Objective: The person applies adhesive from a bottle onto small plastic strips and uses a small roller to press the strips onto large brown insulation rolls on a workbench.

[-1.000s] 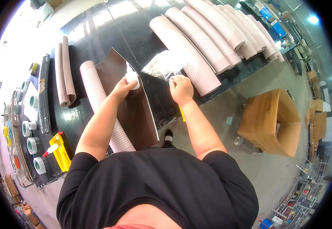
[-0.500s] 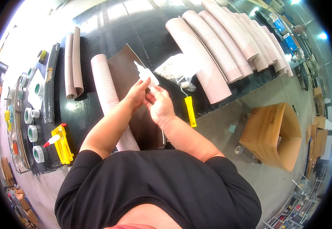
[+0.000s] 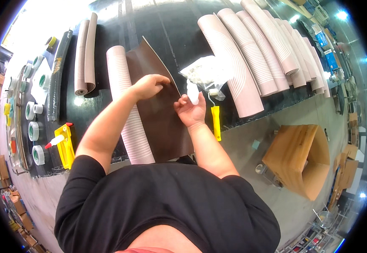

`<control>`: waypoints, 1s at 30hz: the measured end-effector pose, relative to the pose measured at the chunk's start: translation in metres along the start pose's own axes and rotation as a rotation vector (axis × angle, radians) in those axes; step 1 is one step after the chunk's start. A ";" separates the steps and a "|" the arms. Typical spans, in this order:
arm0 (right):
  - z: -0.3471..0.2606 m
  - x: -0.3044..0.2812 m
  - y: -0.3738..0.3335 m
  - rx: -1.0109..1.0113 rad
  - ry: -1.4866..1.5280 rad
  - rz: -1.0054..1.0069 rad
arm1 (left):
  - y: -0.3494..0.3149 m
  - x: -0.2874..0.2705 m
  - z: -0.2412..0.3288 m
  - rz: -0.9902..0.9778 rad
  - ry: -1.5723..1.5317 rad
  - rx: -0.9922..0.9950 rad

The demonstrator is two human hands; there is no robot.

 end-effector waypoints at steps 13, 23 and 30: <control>-0.002 0.010 0.004 -0.052 -0.199 -0.068 | 0.051 -0.022 -0.033 -0.174 -0.103 0.002; -0.020 0.005 0.023 -0.136 -0.285 0.005 | 0.060 -0.022 -0.018 -0.155 0.178 0.073; -0.022 0.021 0.025 -0.267 -0.596 0.272 | 0.066 -0.029 -0.033 -0.168 -0.005 0.019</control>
Point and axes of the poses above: each hand's wrist, its own y-axis towards the middle knuckle, its own x-axis out of the palm, z = x × y, the point moved 5 cm from there along y, towards the middle knuckle, and after that the axes turned 15 degrees about -y, right-handed, at the moved point
